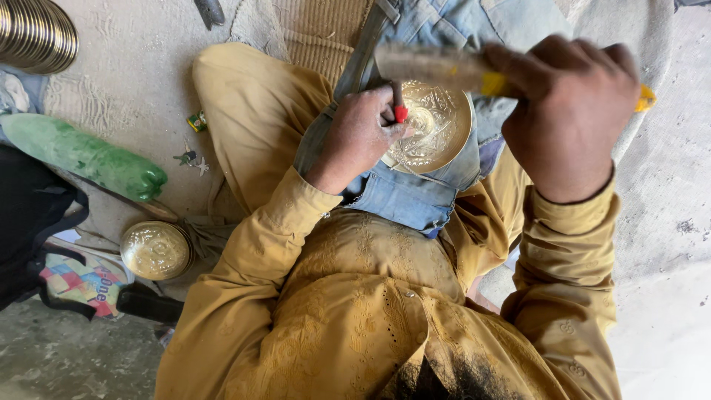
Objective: The person sits cross-legged on the floor with a brass plate on their lap and engraves a decorative pattern into it, holding a chisel against the metal and striking it with a wooden mallet. They reposition the chisel around the plate and briefly set the plate down on the ground before resuming engraving.
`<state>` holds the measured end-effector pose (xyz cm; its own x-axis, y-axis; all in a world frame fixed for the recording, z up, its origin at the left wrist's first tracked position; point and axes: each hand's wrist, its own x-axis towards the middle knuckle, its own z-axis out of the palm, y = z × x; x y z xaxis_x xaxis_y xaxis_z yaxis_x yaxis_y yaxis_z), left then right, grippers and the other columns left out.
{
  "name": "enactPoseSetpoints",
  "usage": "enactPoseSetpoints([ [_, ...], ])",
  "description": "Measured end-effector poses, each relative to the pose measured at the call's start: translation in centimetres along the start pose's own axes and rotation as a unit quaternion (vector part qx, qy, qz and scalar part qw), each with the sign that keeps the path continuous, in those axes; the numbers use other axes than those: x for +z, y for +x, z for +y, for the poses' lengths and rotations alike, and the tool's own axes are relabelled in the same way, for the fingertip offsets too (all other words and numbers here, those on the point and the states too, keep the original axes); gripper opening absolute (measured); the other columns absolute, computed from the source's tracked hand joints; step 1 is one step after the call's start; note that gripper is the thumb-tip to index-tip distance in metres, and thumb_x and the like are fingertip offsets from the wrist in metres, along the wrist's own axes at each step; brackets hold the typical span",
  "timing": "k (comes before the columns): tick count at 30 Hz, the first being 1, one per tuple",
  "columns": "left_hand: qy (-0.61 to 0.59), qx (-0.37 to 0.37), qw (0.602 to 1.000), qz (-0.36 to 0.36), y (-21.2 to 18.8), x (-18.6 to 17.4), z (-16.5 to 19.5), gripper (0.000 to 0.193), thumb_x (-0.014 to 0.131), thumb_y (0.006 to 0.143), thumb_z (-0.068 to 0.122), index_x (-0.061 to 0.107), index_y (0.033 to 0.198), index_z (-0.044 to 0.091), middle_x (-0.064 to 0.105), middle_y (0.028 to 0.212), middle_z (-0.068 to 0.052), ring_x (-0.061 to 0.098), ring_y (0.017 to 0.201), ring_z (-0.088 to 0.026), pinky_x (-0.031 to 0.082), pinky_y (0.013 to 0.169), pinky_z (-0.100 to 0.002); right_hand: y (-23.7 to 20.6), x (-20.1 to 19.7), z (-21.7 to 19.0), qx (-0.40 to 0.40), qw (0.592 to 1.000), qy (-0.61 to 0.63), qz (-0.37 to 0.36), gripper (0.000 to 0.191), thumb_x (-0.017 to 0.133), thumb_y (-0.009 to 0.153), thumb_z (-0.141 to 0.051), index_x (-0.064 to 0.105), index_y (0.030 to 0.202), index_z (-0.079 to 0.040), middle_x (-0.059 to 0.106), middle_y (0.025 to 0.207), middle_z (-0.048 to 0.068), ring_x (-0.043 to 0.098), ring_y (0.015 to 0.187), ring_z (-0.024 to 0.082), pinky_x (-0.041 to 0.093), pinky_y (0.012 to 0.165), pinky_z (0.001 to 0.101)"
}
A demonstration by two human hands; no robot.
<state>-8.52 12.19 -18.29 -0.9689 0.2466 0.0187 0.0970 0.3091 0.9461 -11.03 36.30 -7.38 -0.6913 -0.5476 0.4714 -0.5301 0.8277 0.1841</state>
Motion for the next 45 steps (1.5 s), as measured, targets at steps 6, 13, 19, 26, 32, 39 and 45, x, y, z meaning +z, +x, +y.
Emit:
enactPoseSetpoints([
  [6,0.045,0.011,0.999,-0.012,0.1,-0.2,0.7,0.023,0.087,0.087,0.01,0.065,0.092,0.003,0.074,0.081,-0.008,0.072,0.069,-0.015,0.056,0.064,-0.031,-3.3,-0.8,-0.6,0.076,0.991,0.096,-0.058,0.029,0.075,0.099,0.006,0.082,0.121,-0.012,0.071,0.081,0.004,0.054,0.061,0.012,0.037,0.058,0.0282],
  [13,0.103,0.132,0.979,0.118,0.4,-3.1,2.3,0.026,0.073,0.096,0.0,0.056,0.115,0.0,0.07,0.101,-0.014,0.073,0.091,-0.03,0.057,0.078,-0.041,-9.6,2.6,-6.0,0.385,0.782,0.488,0.051,0.037,0.087,0.09,0.004,0.07,0.122,0.0,0.074,0.104,0.005,0.067,0.089,0.012,0.058,0.084,0.0295],
  [19,0.178,0.118,0.976,0.049,1.6,-2.9,3.0,0.022,0.07,0.098,0.002,0.053,0.113,0.0,0.067,0.102,-0.021,0.069,0.09,-0.041,0.053,0.073,-0.05,-10.2,4.2,-6.4,0.415,0.751,0.513,-0.008,0.037,0.085,0.084,0.003,0.065,0.114,-0.001,0.07,0.106,0.002,0.065,0.095,0.01,0.054,0.089,0.025],
  [26,0.189,0.131,0.97,0.073,0.0,-3.3,3.8,0.02,0.069,0.099,0.002,0.054,0.113,0.001,0.067,0.101,-0.019,0.07,0.088,-0.037,0.052,0.073,-0.046,-6.7,6.0,-3.5,0.372,0.802,0.456,0.104,0.032,0.086,0.093,0.009,0.063,0.114,0.0,0.068,0.107,0.003,0.063,0.097,0.01,0.054,0.092,0.0265],
  [32,0.085,0.193,0.973,-0.092,3.5,0.1,2.2,0.023,0.074,0.099,0.007,0.056,0.113,0.001,0.067,0.097,-0.011,0.073,0.084,-0.024,0.059,0.067,-0.033,-6.9,4.1,-3.6,0.387,0.762,0.509,0.102,0.032,0.082,0.098,0.01,0.062,0.119,-0.001,0.066,0.105,0.001,0.063,0.095,0.008,0.054,0.088,0.0244],
  [39,0.034,0.289,0.914,-0.281,7.5,3.6,1.7,0.046,0.082,0.087,0.01,0.06,0.127,0.004,0.073,0.091,-0.01,0.075,0.083,-0.024,0.058,0.071,-0.038,-12.4,-0.3,-6.0,0.481,0.734,0.479,-0.003,0.028,0.075,0.1,0.009,0.064,0.126,0.003,0.063,0.1,0.003,0.056,0.081,0.008,0.047,0.075,0.0246],
  [45,0.173,0.292,0.876,-0.343,8.9,3.1,2.4,0.053,0.091,0.076,0.018,0.07,0.124,0.01,0.075,0.085,-0.015,0.073,0.084,-0.031,0.052,0.077,-0.048,-16.9,0.2,-8.5,0.476,0.76,0.43,0.103,0.052,0.073,0.097,0.008,0.053,0.144,0.005,0.065,0.128,0.007,0.063,0.117,0.015,0.053,0.101,0.0282],
])
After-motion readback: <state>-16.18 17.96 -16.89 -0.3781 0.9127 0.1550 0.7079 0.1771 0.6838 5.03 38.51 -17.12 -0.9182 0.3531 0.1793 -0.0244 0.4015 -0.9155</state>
